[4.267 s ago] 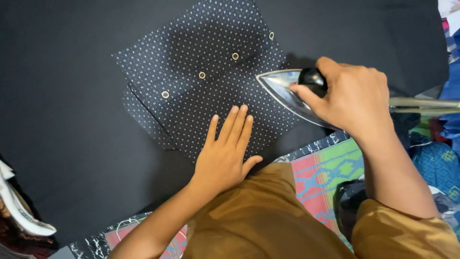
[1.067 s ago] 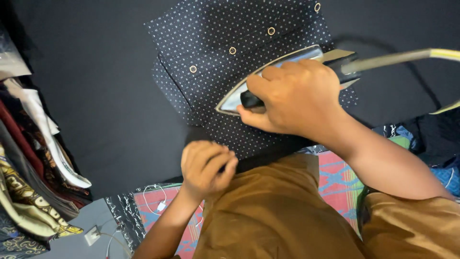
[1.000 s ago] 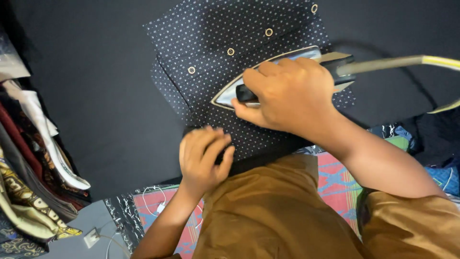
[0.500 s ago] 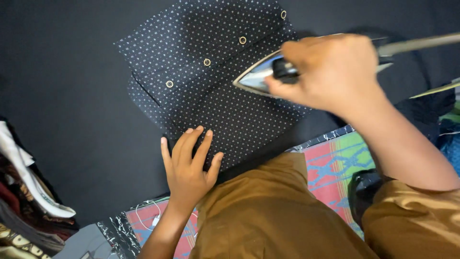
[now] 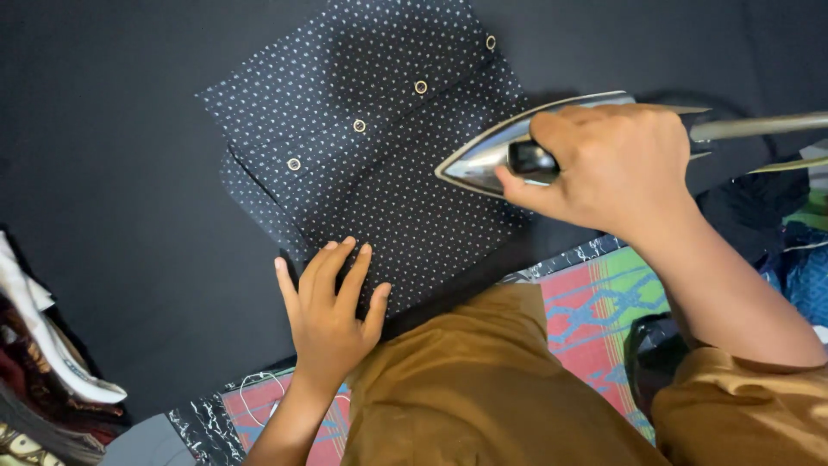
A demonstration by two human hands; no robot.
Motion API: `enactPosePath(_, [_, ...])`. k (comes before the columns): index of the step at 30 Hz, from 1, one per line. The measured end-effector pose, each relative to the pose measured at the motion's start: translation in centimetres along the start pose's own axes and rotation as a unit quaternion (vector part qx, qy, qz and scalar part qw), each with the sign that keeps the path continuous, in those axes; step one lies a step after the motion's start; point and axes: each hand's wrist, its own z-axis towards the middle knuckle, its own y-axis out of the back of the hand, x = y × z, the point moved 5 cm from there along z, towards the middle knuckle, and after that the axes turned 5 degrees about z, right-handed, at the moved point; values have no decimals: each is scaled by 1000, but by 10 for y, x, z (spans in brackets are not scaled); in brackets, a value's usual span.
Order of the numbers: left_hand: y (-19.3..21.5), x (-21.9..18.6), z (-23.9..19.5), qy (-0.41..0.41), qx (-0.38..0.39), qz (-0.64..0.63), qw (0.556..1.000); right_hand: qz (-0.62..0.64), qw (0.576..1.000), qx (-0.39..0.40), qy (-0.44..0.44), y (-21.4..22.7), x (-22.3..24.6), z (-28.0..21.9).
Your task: The person irons a dark, patterned short-sleeved shirt on a black ironing board. They use a steam iron to smooth the fabric, focusing on the sleeves, body, and collar. The person adjusts the shirt's position multiple times to ensure all areas are pressed before folding it at the end.
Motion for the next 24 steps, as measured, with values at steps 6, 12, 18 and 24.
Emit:
enactPosePath(6, [31, -2, 35, -43, -32, -34, 998, 35, 999, 25, 13, 4, -7, 4])
enactPosePath(12, [44, 15, 106, -80, -28, -57, 995, 20, 997, -48, -60, 10, -52, 35])
enactPosePath(18, [-3, 34, 184, -42, 159, -44, 985, -19, 993, -97, -58, 2, -54, 120])
enactPosePath(24, [-52, 53, 196, -25, 193, -10, 981, 47, 997, -35, -46, -33, -23, 182])
